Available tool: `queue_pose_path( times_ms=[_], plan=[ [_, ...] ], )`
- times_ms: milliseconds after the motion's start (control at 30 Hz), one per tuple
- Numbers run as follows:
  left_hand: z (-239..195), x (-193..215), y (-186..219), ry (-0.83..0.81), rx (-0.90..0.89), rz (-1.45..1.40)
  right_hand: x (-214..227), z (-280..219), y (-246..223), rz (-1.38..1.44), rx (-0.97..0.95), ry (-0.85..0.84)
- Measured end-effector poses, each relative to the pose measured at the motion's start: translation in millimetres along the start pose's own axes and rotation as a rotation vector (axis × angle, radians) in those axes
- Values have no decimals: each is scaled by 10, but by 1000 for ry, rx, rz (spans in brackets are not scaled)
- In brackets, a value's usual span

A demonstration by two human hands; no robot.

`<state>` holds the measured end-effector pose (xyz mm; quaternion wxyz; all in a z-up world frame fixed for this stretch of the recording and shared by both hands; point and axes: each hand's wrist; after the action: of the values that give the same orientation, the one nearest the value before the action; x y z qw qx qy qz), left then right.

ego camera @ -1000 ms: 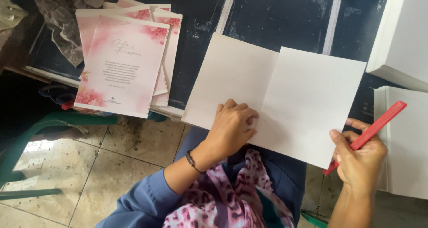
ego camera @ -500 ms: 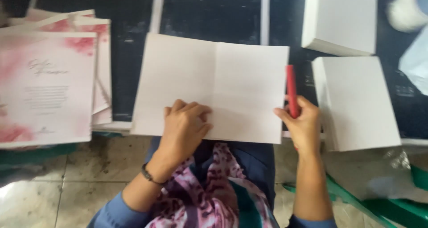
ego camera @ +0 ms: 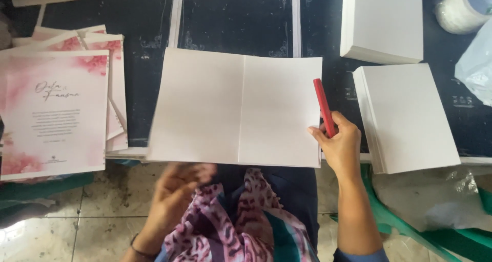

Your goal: The person is manually folding printed cards and using a red creasing tool to flatten the folds on a production table.

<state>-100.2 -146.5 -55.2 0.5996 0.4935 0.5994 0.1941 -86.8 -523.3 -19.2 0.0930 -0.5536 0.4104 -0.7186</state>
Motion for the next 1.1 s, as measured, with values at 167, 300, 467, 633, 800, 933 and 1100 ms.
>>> queue_pose_path(
  times_ms=[167,300,467,633,800,933,1100],
  plan=[
    [626,509,-379,91,-335,-95,-145,96,-108,39,53,1],
    [920,-824,525,-7,-505,141,-262,253,-206,-40,18,-45],
    [1001,-1150,282,-171,-629,1682,-102,215,-160,188,-90,-46],
    [1059,-1237,234,-338,-347,1898,219,-53,-342,103,56,-146],
    [1072,-1232,197,-361,-337,1920,210,-158,-352,15,68,-193],
    [1080,-1209,146,-338,-394,1932,131,-70,-75,-60,34,-244],
    [920,-1066,-229,-226,-855,1857,258,96,72,274,41,-249]
  ],
)
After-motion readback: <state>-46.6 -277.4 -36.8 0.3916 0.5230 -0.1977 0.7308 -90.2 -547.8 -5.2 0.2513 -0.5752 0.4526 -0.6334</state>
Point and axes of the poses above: each hand's wrist, its own z-axis towards the middle knuckle, its own x-axis out of the back of the hand, y = z × x, and after that the axes turned 1 degree about -z, right-handed
